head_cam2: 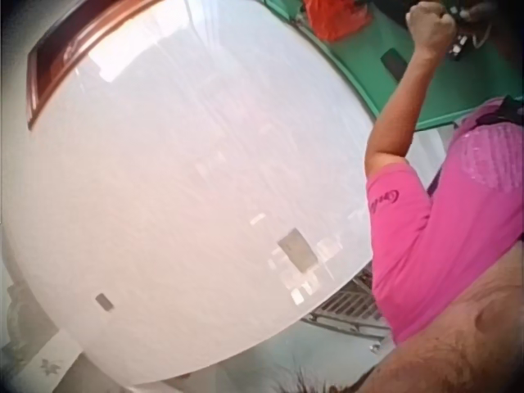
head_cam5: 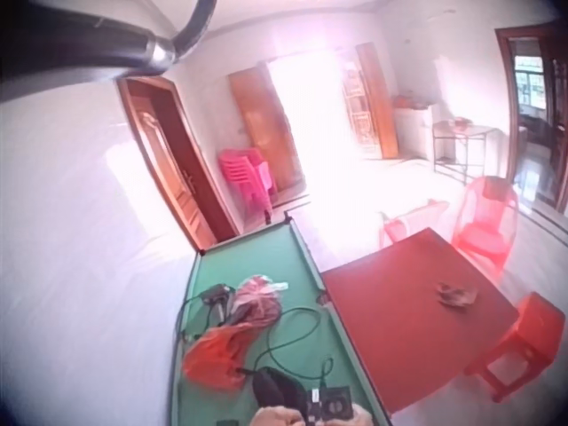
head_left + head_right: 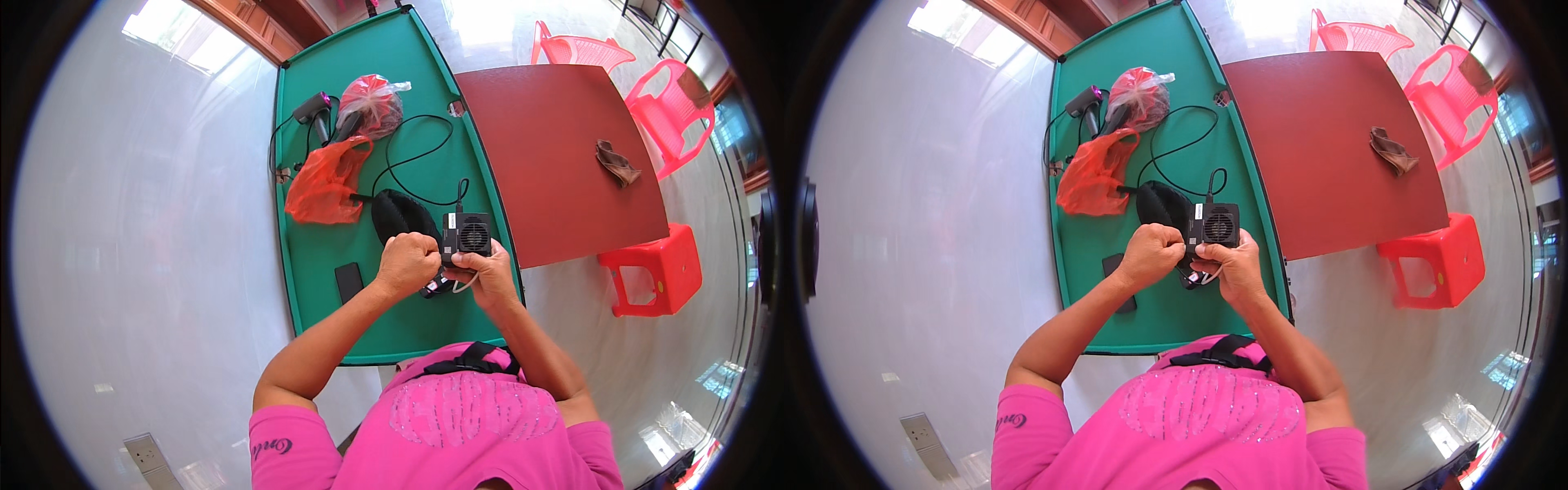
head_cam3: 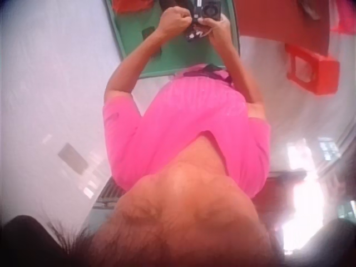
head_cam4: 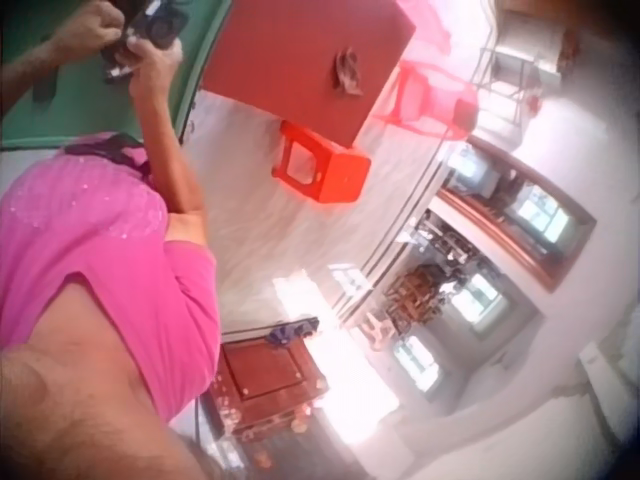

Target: The person holds a small black electronic device with wires and repeatedly wraps and unwraps black electrical tape around its body and cable. The person manipulates the device and tape by hand on a green pool table.

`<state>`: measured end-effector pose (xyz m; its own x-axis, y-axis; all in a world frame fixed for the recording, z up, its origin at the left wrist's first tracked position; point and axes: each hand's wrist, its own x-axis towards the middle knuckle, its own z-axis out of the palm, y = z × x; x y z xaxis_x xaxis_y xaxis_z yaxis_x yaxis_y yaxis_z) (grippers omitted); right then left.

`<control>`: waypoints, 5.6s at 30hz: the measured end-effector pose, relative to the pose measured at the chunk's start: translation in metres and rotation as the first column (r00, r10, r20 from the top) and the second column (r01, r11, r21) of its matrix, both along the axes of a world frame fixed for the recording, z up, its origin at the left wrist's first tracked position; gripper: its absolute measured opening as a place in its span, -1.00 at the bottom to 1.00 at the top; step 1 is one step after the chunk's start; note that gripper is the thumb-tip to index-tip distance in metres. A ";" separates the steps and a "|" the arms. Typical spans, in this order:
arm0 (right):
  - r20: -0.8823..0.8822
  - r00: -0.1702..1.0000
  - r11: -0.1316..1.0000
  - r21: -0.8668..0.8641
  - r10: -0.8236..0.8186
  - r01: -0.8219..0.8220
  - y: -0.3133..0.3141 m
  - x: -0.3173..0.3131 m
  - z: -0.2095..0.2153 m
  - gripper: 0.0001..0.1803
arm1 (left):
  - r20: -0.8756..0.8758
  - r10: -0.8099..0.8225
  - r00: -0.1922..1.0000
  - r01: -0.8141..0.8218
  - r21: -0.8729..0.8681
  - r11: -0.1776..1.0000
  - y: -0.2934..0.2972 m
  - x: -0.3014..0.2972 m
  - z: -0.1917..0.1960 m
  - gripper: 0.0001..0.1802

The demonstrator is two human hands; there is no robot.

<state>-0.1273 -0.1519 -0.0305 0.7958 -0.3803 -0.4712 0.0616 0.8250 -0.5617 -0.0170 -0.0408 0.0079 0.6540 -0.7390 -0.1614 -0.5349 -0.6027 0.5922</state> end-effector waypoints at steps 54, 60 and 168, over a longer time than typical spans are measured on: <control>0.130 0.989 0.997 0.008 0.076 -0.077 -0.010 0.017 -0.029 -0.63 | 0.157 0.396 0.905 -0.421 0.465 0.779 0.107 0.004 -0.244 -0.82; 0.167 0.984 0.998 0.010 0.065 -0.068 -0.007 0.016 -0.032 -0.62 | 0.261 0.365 0.894 -0.432 0.277 0.858 0.114 -0.012 -0.261 -0.90; -0.247 0.969 0.616 -0.767 -0.026 -0.179 -0.071 0.017 -0.051 -0.66 | -0.987 -0.161 -0.005 -0.856 -0.080 0.511 0.006 0.029 -0.069 -0.73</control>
<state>-0.1105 -0.2230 -0.0813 0.7578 -0.6261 -0.1839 -0.1852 0.0639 -0.9806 0.0123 -0.0344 -0.0612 0.5461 -0.6195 -0.5639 0.8245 0.2785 0.4926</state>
